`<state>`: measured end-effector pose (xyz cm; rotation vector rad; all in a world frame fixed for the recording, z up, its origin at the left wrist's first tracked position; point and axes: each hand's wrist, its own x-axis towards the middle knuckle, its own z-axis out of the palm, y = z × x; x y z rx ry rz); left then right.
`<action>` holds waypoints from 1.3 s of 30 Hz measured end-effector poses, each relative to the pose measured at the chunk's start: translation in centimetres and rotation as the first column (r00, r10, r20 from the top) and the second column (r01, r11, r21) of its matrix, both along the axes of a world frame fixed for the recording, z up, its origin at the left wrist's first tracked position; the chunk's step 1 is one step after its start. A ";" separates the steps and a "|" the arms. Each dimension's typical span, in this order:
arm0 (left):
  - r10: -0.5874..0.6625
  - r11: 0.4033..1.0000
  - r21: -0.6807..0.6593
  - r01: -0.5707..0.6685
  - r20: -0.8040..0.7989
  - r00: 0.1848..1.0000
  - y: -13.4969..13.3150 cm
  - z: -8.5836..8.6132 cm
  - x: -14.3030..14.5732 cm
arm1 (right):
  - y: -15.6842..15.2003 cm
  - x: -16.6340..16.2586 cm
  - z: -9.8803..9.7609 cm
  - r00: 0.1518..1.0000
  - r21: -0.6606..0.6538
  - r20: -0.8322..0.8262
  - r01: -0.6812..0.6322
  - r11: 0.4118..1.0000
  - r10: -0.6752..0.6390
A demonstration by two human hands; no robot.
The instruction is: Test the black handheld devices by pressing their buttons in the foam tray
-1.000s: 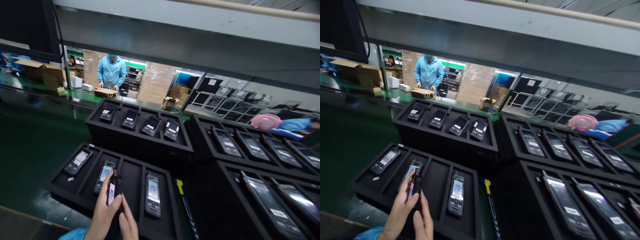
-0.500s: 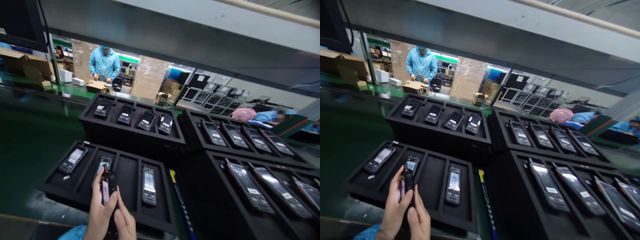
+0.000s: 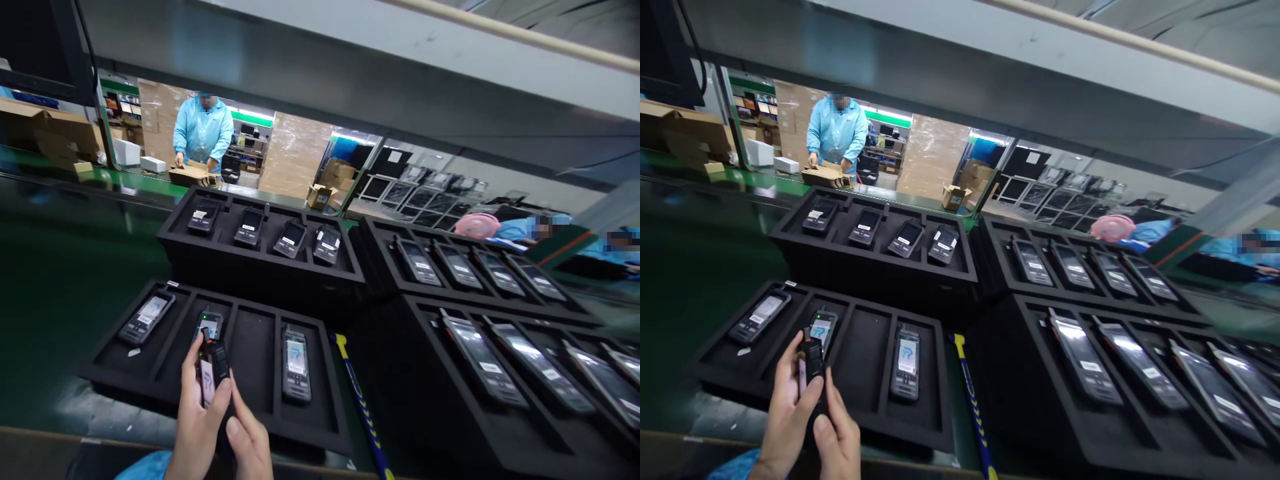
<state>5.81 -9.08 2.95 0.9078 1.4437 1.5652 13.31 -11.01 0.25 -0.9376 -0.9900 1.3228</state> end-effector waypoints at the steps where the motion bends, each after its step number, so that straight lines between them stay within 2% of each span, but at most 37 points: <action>1: 0.000 1.000 -0.001 0.000 0.006 1.000 -0.1 0.4 0.0 | 0.1 -0.1 0.1 1.000 -0.020 -0.003 0.000 1.000 0.000; 4: -0.027 0.999 -0.022 0.028 0.029 0.999 0.1 0.6 -0.2 | 0.2 -0.3 0.2 0.999 -0.073 -0.037 0.029 0.997 -0.032; 7: -0.056 0.998 -0.020 0.056 -0.001 0.998 0.3 -0.5 -0.4 | 0.3 -0.4 -0.1 0.993 -0.096 -0.086 0.075 0.993 -0.083; 10: -0.060 0.998 0.004 0.061 -0.124 0.990 0.4 -1.3 0.1 | 0.1 -0.2 -0.8 0.986 -0.118 -0.102 0.121 0.986 -0.134; 13: -0.086 0.994 0.046 0.102 -0.275 0.958 1.1 -1.2 1.1 | 0.2 1.2 -1.4 0.981 -0.124 -0.103 0.149 0.981 -0.162; 15: -0.134 0.985 0.050 0.167 -0.397 0.908 2.3 -0.9 1.7 | 0.6 3.3 -1.6 0.985 -0.064 -0.031 0.170 0.983 -0.173; 17: -0.188 0.974 0.018 0.227 -0.500 0.846 3.9 -0.8 2.4 | 1.3 6.2 -1.8 0.961 0.080 0.182 0.198 0.977 -0.210; 18: -0.214 0.969 -0.008 0.248 -0.537 0.816 4.7 -0.8 2.7 | 1.8 7.8 -2.0 0.911 0.165 0.331 0.203 0.965 -0.248; 20: -0.253 0.962 -0.069 0.265 -0.590 0.767 6.0 -1.1 3.4 | 2.8 10.8 -2.7 0.669 0.313 0.608 0.292 0.904 -0.427; 22: -0.276 0.957 -0.120 0.264 -0.652 0.706 6.5 -1.8 4.1 | 3.8 12.8 -3.6 0.398 0.400 0.754 0.352 0.846 -0.522; 23: -0.279 0.956 -0.134 0.260 -0.685 0.673 6.5 -2.2 4.3 | 4.3 13.3 -4.1 0.305 0.420 0.792 0.355 0.835 -0.529; 24: -0.277 0.956 -0.140 0.256 -0.717 0.640 6.4 -2.6 4.6 | 4.7 13.5 -4.6 0.254 0.426 0.816 0.342 0.838 -0.519; 25: -0.269 0.958 -0.140 0.252 -0.747 0.608 6.3 -3.0 4.7 | 5.0 13.4 -4.9 0.242 0.419 0.830 0.324 0.848 -0.503; 26: -0.258 0.959 -0.135 0.248 -0.774 0.578 6.1 -3.4 4.9 | 5.2 13.2 -5.1 0.270 0.401 0.831 0.317 0.859 -0.487; 28: -0.233 0.964 -0.119 0.239 -0.810 0.538 6.0 -3.9 5.0 | 5.3 12.6 -4.9 0.379 0.352 0.801 0.327 0.877 -0.463; 31: -0.202 0.968 -0.083 0.238 -0.818 0.538 6.1 -4.4 4.9 | 5.1 11.9 -3.9 0.585 0.247 0.675 0.395 0.885 -0.449; 34: -0.169 0.968 -0.016 0.251 -0.777 0.606 6.1 -4.5 4.5 | 5.2 11.9 -3.4 0.727 0.133 0.530 0.437 0.889 -0.437; 39: -0.148 0.952 0.117 0.282 -0.633 0.760 5.6 -4.4 3.5 | 6.4 12.9 -3.4 0.864 -0.052 0.345 0.409 0.911 -0.368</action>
